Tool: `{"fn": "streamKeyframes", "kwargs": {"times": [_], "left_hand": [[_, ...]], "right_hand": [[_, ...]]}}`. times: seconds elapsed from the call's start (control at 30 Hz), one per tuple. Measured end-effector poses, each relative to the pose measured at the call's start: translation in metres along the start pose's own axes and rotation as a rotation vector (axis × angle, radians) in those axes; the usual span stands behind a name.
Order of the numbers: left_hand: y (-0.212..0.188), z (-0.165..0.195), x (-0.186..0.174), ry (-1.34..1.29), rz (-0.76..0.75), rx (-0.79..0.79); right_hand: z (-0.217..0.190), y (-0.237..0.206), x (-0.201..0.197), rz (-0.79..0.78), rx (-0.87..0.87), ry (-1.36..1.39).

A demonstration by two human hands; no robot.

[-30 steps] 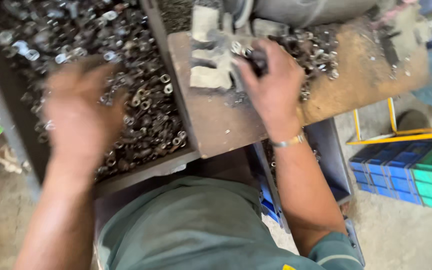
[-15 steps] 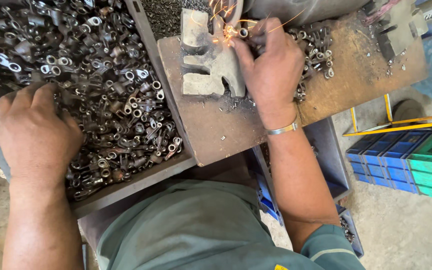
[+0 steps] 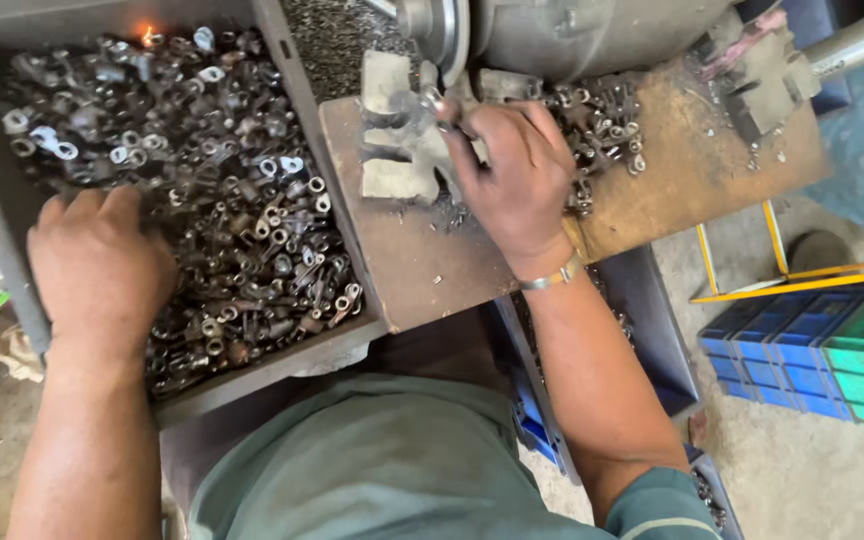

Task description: The person picks small forged metal parts one at a time from a large bin, presses each against a running bench grinder to grind its edges with sparks flying, then places the ground part on the table or into a side bin, repeating the cycle continuously.

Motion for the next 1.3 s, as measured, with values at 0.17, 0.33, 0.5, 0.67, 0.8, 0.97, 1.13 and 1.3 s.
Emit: {"fn": "streamKeyframes", "kwargs": {"times": [0.17,0.33,0.5,0.67,0.8,0.97,1.13,1.3], "left_hand": [[0.004,0.019,-0.032,-0.106,0.087,0.016],[0.005,0.066,-0.085,-0.644,0.144,-0.085],[0.009,0.140,-0.093,-1.202,-0.114,-0.057],[0.015,0.145,-0.079,-1.404,-0.234,-0.237],[0.017,0.128,-0.081,-1.247,-0.116,-0.198],[0.000,0.067,-0.096,-0.440,0.216,-0.106],[-0.024,0.016,-0.069,-0.076,0.067,-0.167],[-0.037,-0.002,-0.054,-0.008,0.014,-0.182]], "right_hand": [[0.009,-0.011,-0.027,0.010,0.026,-0.085],[0.025,-0.027,-0.069,0.041,0.264,-0.235],[-0.050,-0.044,-0.019,-0.343,0.292,0.313],[-0.066,-0.032,-0.015,-0.282,0.309,0.345],[-0.042,-0.026,-0.014,-0.211,0.251,0.074],[0.033,-0.017,0.009,-0.142,0.410,-0.052],[0.058,-0.017,0.025,-0.129,0.476,-0.138],[0.057,-0.016,0.024,-0.120,0.430,-0.131]]}}
Point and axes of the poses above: each hand's wrist, its own y-axis towards the middle knuckle, its own x-axis out of the palm, z = x × y, the point moved 10 cm from there along y, towards the middle knuckle, and after that the axes turned 10 degrees about z, right-handed, at the moved point
